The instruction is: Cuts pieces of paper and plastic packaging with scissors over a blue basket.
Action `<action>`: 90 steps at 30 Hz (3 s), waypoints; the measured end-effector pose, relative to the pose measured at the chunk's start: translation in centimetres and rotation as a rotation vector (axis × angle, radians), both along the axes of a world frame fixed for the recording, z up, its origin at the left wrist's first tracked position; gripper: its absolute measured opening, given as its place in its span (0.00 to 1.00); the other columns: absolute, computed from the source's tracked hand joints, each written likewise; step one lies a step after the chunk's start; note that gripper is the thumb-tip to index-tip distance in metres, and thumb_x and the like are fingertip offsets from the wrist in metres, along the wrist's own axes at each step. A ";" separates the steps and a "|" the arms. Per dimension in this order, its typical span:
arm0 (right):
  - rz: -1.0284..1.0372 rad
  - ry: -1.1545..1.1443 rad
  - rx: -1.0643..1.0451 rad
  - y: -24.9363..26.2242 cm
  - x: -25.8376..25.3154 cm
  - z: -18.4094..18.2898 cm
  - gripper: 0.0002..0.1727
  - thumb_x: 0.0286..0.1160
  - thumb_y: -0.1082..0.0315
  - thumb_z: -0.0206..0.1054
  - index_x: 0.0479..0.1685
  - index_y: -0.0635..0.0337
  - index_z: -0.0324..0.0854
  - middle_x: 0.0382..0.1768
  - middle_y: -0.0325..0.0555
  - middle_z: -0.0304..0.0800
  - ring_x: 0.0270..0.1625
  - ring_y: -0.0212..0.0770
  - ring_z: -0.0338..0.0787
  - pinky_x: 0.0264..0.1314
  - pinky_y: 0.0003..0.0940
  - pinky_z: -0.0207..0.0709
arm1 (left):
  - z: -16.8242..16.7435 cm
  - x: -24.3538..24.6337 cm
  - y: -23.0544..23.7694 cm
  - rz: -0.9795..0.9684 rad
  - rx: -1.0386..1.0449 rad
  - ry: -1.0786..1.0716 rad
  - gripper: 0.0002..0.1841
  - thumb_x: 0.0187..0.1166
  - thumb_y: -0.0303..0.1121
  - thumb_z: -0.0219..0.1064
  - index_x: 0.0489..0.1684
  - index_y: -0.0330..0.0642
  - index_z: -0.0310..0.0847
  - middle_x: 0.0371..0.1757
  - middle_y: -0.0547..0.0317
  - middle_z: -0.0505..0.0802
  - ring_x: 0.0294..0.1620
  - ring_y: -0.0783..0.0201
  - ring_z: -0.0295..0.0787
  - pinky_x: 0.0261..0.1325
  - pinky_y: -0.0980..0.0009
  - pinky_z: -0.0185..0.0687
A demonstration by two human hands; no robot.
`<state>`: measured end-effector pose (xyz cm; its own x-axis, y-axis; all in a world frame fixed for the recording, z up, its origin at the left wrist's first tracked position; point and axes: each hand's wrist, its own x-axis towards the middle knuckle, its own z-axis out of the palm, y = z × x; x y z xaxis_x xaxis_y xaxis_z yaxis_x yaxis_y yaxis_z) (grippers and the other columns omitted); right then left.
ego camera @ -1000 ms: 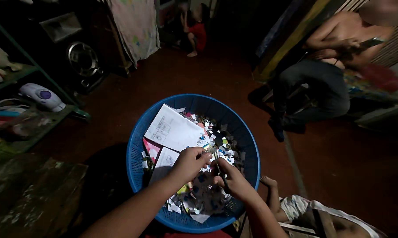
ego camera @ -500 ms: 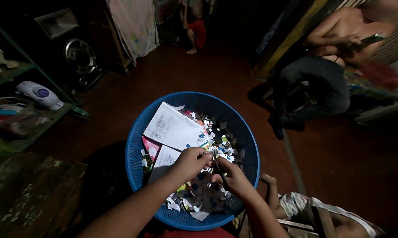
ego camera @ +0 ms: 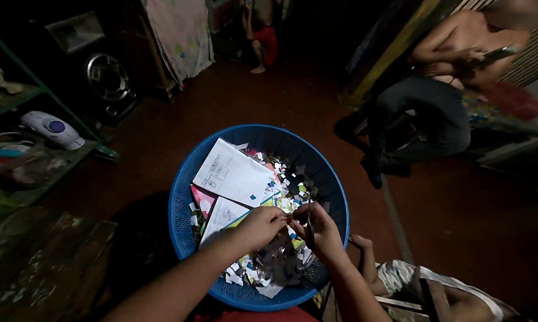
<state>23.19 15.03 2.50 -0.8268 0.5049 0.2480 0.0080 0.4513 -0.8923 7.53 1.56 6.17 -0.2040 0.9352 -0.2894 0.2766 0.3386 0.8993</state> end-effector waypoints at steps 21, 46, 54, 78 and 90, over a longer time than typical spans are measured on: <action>-0.039 0.186 -0.066 0.2 0.1 -0.3 0.12 0.61 0.73 0.75 0.43 0.58 0.81 0.37 0.32 0.89 0.38 0.23 0.87 0.45 0.22 0.84 | -0.7 0.4 -0.2 0.099 0.209 0.130 0.13 0.83 0.35 0.68 0.54 0.35 0.88 0.53 0.50 0.93 0.58 0.62 0.89 0.68 0.63 0.81; 0.191 -0.299 0.005 -0.1 0.2 0.3 0.32 0.63 0.39 0.77 0.50 0.60 0.85 0.27 0.33 0.83 0.26 0.23 0.78 0.31 0.22 0.75 | -0.3 -0.4 -0.2 0.303 0.119 -0.062 0.10 0.84 0.37 0.68 0.43 0.39 0.89 0.37 0.66 0.92 0.37 0.77 0.86 0.48 0.75 0.81; 0.121 -0.314 -0.085 -0.4 0.3 0.8 0.25 0.58 0.48 0.83 0.45 0.57 0.86 0.22 0.27 0.81 0.20 0.18 0.74 0.25 0.17 0.70 | -0.3 -0.5 -0.2 0.298 0.129 -0.066 0.11 0.84 0.38 0.68 0.43 0.38 0.89 0.37 0.65 0.93 0.37 0.77 0.86 0.48 0.74 0.81; 0.103 -0.287 -0.091 -0.5 0.4 0.9 0.25 0.56 0.48 0.84 0.42 0.58 0.86 0.21 0.25 0.79 0.20 0.16 0.72 0.25 0.15 0.69 | 0.1 -0.3 -0.3 0.251 0.095 0.052 0.13 0.89 0.38 0.60 0.48 0.38 0.88 0.42 0.61 0.94 0.41 0.74 0.88 0.52 0.71 0.83; 0.055 -0.262 -0.067 -0.7 0.7 1.2 0.24 0.61 0.49 0.82 0.45 0.60 0.87 0.26 0.31 0.84 0.24 0.19 0.75 0.29 0.18 0.72 | 0.6 0.6 -0.1 0.309 0.139 0.082 0.12 0.88 0.35 0.60 0.45 0.36 0.85 0.36 0.61 0.90 0.36 0.73 0.84 0.45 0.74 0.80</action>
<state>23.93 14.33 3.71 -0.8852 0.4652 -0.0104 0.2193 0.3974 -0.8910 8.16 1.51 6.76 -0.5011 0.8549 -0.1344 0.2531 0.2933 0.9219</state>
